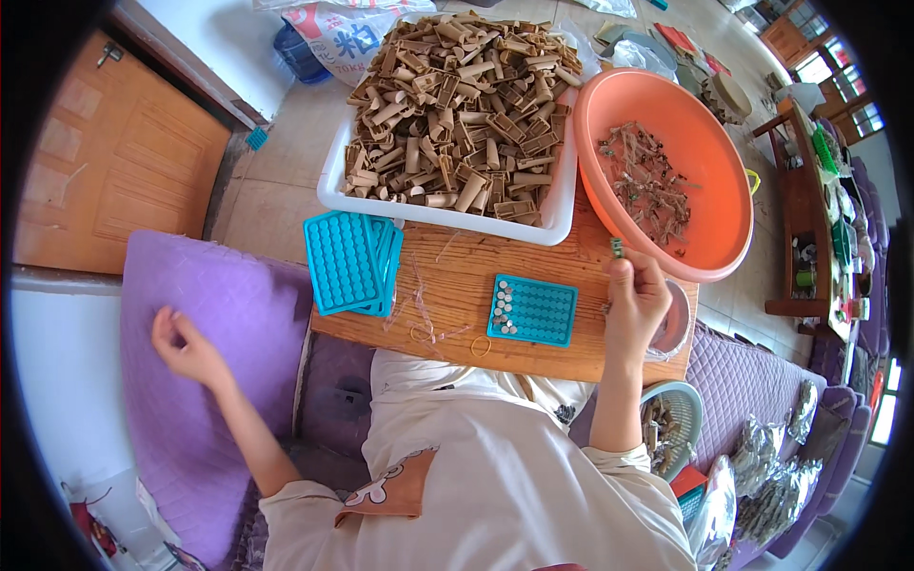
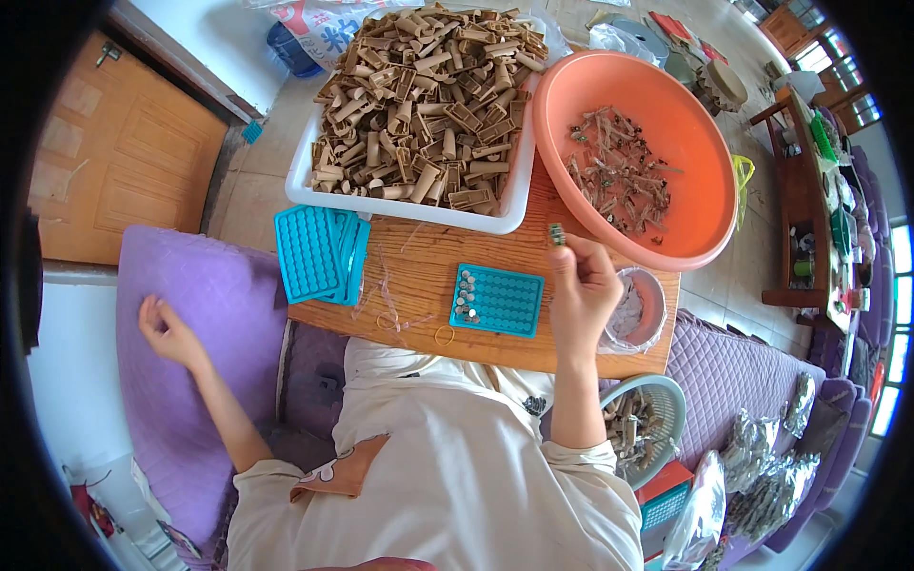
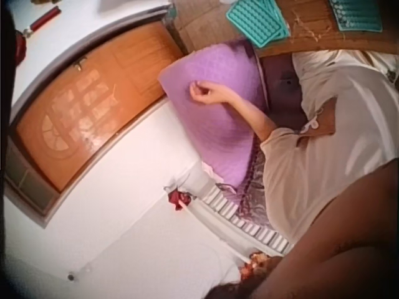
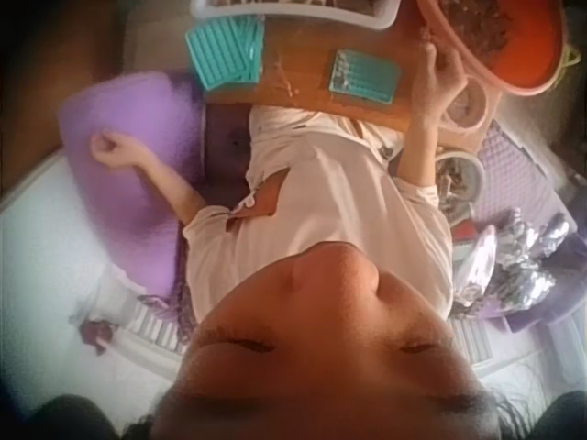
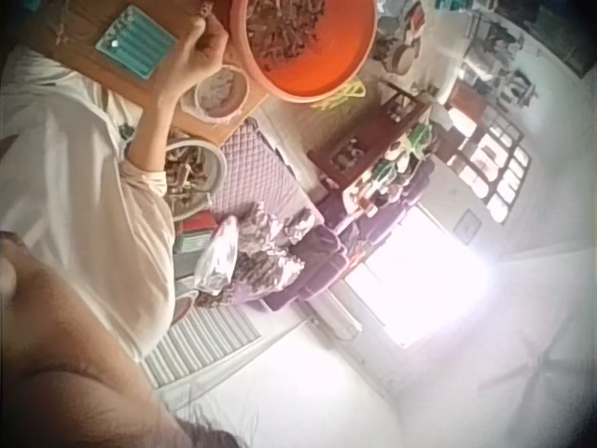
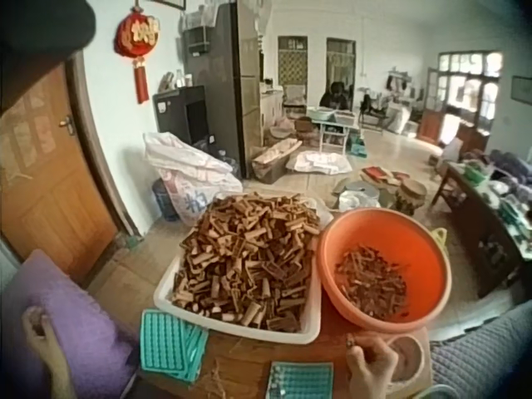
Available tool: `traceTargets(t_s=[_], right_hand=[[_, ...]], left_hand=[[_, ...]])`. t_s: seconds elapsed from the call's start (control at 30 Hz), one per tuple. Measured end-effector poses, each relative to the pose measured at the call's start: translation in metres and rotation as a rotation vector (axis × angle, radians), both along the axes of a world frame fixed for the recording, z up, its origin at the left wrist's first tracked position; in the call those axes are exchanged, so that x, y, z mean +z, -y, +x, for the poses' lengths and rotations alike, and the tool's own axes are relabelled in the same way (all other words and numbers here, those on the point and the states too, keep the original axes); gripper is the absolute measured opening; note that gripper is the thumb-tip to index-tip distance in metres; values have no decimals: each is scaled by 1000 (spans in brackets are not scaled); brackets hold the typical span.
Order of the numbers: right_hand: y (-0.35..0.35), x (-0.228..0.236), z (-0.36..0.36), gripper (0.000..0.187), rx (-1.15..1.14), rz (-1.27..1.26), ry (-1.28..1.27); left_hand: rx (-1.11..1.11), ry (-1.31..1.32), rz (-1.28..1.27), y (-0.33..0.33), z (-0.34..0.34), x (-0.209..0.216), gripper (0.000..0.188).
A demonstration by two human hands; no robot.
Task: The person assembles small wooden components by inserting them into a teal plastic mold. They repeatedly pick up wooden pieces from a white bin, place them into the mold, and then remove the assembled units to place them into a green basket. The task involves repetitive hand manipulation of small parts.
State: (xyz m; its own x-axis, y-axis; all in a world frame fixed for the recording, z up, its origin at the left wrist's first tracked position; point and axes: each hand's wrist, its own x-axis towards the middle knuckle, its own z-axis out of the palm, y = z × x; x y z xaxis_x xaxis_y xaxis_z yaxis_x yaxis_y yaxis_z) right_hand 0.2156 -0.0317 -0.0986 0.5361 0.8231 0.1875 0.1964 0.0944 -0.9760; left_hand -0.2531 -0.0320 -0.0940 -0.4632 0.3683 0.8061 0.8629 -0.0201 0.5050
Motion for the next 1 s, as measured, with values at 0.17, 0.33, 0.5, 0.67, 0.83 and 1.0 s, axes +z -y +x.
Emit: traceTargets(t_s=[0.17, 0.33, 0.5, 0.67, 0.83, 1.0], right_hand=[[13, -12, -19, 16, -7, 6, 107], [36, -13, -14, 15, -5, -26, 106], [44, -19, -6, 16, -30, -97, 126], [30, -25, -9, 21, -36, -29, 112], [22, -12, -23, 18, -7, 42, 62], [31, -16, -40, 12, 127, 66, -26]], left_hand=[[-954, 215, -570, -40, 211, 4, 16], [-1045, -228, -848, -111, 302, -26, 22], [-1018, -438, -1269, -143, 314, -16, 10], [-1195, -228, -793, -129, 317, -25, 5], [-1363, 13, -655, -84, 307, -2, 10], [-1547, 738, -884, -35, 303, -8, 21]])
